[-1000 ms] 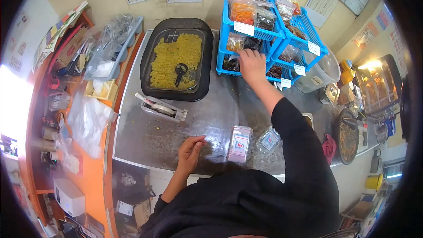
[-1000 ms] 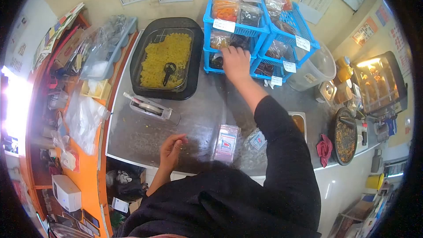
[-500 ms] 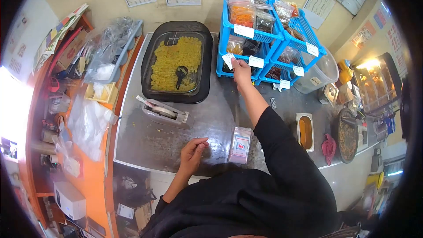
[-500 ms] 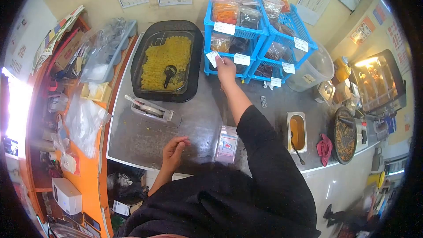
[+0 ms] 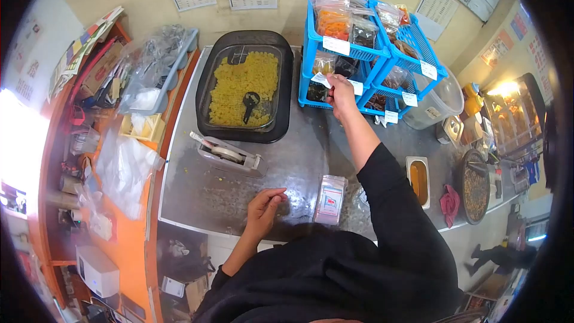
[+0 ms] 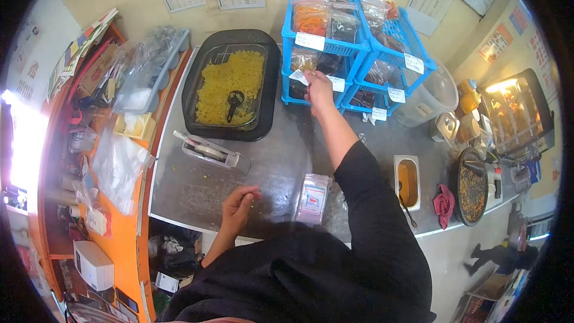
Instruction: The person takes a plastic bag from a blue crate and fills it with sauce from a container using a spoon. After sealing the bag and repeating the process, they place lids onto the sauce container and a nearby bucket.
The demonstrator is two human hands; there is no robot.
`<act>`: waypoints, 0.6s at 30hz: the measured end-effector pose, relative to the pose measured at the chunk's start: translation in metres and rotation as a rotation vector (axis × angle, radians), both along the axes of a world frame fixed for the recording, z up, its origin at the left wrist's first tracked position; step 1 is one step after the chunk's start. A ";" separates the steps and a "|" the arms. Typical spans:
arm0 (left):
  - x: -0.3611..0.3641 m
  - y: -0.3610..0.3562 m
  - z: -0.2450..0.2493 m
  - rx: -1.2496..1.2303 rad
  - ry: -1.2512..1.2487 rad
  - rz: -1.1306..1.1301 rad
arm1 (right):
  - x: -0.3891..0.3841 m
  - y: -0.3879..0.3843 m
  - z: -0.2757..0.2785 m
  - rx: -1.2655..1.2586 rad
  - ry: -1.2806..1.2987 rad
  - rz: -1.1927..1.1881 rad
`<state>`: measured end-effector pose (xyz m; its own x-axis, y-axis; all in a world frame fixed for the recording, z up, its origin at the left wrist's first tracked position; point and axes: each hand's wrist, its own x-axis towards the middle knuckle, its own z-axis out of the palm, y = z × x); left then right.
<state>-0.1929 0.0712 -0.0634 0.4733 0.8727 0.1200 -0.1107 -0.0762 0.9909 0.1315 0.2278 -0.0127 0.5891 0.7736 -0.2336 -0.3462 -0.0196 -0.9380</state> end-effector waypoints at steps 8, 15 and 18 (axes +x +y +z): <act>0.001 0.000 0.004 -0.027 -0.034 0.001 | -0.007 0.029 0.014 0.183 0.457 -0.208; 0.001 0.004 -0.004 -0.060 -0.058 0.007 | -0.003 0.020 0.014 -0.013 -0.128 -0.027; 0.004 0.005 -0.003 -0.044 -0.030 -0.013 | -0.002 0.004 0.024 -0.185 -0.964 -0.078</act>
